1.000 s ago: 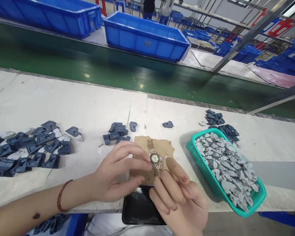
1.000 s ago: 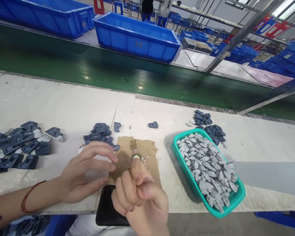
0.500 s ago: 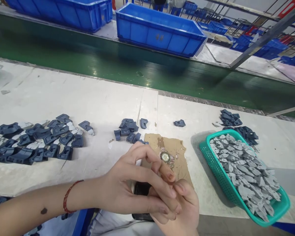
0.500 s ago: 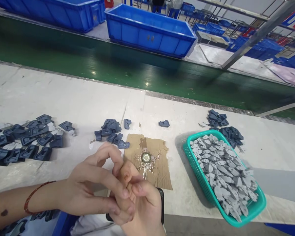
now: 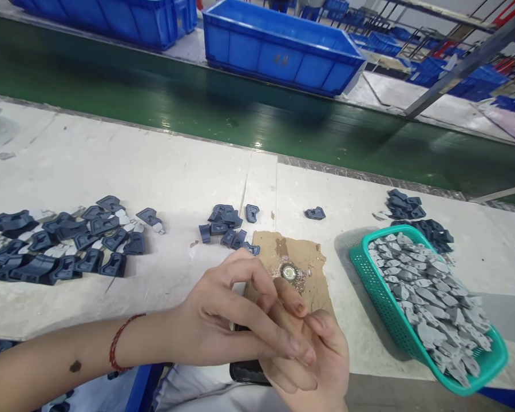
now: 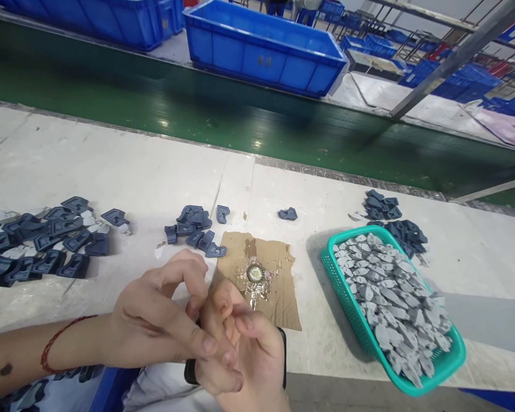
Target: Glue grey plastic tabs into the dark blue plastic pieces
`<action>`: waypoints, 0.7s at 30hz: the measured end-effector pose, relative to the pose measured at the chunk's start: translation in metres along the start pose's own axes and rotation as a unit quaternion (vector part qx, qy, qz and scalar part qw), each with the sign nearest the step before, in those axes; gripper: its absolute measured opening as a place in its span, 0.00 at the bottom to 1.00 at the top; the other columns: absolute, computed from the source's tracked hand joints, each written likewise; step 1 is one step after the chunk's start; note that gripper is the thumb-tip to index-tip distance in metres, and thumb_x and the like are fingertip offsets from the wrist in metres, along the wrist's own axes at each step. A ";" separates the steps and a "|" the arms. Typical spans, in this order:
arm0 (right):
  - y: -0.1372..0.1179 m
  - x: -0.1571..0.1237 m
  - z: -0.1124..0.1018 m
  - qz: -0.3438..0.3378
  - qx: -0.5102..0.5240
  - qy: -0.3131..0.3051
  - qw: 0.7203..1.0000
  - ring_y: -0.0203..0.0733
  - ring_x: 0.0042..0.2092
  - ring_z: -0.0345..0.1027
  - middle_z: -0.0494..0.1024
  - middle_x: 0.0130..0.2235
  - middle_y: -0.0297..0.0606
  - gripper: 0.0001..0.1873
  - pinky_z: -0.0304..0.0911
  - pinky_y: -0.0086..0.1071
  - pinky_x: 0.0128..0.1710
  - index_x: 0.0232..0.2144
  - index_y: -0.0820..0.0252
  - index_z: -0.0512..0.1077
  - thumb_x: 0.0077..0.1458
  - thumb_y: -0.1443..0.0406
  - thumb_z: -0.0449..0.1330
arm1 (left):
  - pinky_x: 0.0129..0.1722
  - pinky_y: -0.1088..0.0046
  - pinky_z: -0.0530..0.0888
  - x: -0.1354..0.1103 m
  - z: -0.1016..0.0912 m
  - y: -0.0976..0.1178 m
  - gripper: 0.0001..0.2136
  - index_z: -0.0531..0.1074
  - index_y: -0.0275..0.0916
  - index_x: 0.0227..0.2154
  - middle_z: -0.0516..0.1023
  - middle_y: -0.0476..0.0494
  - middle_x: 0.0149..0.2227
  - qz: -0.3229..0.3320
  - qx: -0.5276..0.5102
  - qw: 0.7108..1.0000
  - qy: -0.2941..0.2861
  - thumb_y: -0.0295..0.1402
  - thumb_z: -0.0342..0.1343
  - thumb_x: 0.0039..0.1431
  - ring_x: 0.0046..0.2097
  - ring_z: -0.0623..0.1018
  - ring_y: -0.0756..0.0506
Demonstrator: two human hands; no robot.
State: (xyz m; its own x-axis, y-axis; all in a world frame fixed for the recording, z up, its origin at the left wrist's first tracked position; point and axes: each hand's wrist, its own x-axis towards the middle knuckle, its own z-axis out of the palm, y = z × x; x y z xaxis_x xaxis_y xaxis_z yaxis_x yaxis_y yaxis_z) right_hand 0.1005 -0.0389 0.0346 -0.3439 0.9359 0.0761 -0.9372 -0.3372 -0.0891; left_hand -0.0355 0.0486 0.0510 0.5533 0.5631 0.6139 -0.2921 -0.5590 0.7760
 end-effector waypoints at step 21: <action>-0.029 -0.032 0.004 -0.041 -0.526 0.152 0.836 0.34 0.29 0.66 0.77 0.40 0.37 0.14 0.57 0.29 0.28 0.49 0.51 0.76 0.67 0.54 0.59 | 0.42 0.69 0.71 -0.002 0.001 -0.006 0.13 0.68 0.39 0.37 0.74 0.50 0.36 -0.375 -0.208 0.896 -0.119 0.35 0.67 0.57 0.39 0.74 0.47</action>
State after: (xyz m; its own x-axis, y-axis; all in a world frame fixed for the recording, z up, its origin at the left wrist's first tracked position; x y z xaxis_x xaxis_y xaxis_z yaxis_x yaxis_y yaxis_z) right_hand 0.1385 -0.0595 0.0391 -0.1007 0.9881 -0.1162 -0.3330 -0.1436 -0.9319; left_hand -0.0344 0.0498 0.0449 0.8517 0.5119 -0.1118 -0.0075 0.2253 0.9743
